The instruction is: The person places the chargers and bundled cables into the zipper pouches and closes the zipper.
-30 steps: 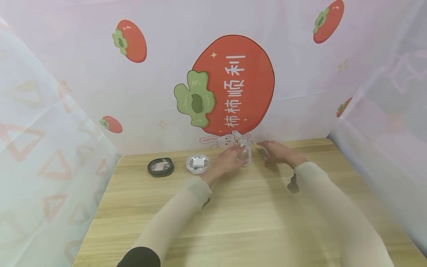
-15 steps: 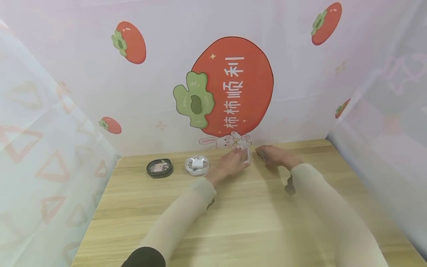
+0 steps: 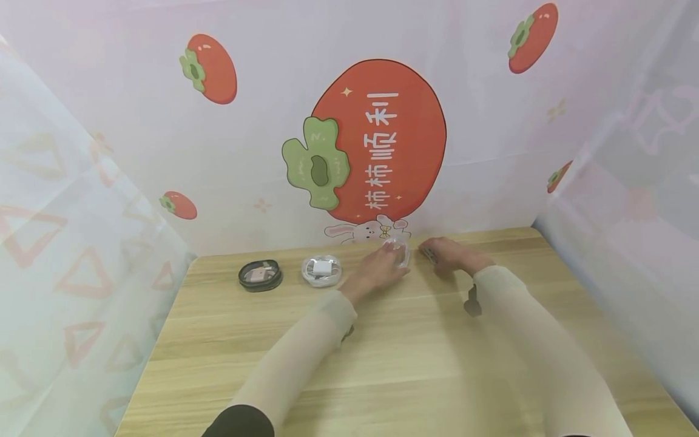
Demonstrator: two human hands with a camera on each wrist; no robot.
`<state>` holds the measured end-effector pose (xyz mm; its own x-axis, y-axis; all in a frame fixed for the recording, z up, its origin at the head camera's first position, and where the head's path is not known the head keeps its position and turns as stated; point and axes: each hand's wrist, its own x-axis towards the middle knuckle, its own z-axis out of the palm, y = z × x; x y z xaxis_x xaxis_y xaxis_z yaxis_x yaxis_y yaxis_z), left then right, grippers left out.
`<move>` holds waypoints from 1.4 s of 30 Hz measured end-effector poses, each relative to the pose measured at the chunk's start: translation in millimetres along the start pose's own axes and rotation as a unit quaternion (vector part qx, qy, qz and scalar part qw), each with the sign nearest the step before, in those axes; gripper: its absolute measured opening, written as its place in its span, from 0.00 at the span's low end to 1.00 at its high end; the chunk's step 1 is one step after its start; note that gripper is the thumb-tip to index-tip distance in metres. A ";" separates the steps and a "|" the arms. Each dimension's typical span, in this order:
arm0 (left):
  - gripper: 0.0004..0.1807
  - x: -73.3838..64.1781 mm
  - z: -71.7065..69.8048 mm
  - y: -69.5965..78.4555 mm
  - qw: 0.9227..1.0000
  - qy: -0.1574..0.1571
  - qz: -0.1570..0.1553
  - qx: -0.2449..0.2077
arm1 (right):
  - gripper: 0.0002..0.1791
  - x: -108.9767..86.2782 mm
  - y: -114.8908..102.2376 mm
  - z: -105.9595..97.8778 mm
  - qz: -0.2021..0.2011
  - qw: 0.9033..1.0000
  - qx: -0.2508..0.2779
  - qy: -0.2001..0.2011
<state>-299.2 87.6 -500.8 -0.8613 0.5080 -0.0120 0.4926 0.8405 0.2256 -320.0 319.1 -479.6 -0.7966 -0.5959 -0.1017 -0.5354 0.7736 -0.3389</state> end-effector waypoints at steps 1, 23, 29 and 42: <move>0.33 -0.5 -0.4 0.4 1.000 0.002 0.001 0.006 | 0.35 0.0 -0.2 -0.3 -0.003 1.000 -0.001 0.000; 0.26 -13.2 0.3 0.8 0.997 0.026 0.024 0.061 | 0.30 0.8 4.2 -1.8 -0.001 1.000 0.007 0.004; 0.26 -19.0 -0.9 3.0 0.997 0.025 0.023 0.062 | 0.30 -1.1 4.0 0.8 0.005 1.000 0.023 0.020; 0.16 -15.2 5.3 7.2 0.996 0.054 -0.007 0.076 | 0.30 -4.2 6.9 8.3 0.022 0.998 0.030 0.041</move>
<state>-281.9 87.0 -504.2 -0.8722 0.4803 0.0932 0.4872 0.8699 0.0769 -318.0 325.1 -489.2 -0.8410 -0.5393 -0.0420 -0.4829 0.7835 -0.3909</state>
